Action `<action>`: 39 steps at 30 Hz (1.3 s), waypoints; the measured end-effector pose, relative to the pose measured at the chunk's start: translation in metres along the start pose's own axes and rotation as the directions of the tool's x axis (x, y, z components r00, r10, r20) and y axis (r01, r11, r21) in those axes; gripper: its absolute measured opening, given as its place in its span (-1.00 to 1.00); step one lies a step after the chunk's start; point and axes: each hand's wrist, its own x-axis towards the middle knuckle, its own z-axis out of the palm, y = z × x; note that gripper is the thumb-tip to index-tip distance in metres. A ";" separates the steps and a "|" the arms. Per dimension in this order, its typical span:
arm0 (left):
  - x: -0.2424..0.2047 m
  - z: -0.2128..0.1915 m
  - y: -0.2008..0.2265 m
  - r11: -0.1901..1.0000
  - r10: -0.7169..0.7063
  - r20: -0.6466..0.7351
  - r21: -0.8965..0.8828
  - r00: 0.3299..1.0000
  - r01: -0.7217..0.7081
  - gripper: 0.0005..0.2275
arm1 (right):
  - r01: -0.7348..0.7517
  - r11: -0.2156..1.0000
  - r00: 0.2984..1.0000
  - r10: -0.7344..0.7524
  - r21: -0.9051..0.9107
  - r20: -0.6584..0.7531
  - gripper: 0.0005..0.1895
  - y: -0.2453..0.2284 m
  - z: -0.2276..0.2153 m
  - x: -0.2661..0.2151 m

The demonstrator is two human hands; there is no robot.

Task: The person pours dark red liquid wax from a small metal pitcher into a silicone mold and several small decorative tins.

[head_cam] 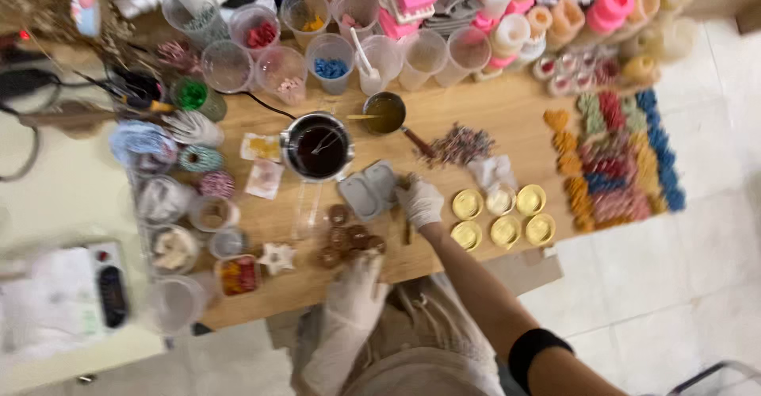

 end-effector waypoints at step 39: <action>-0.025 -0.002 0.017 0.778 -0.591 -0.750 -0.627 0.297 -0.036 -0.67 | 0.800 0.554 0.544 -0.832 -0.229 -0.111 -0.82 0.049 -0.065 0.068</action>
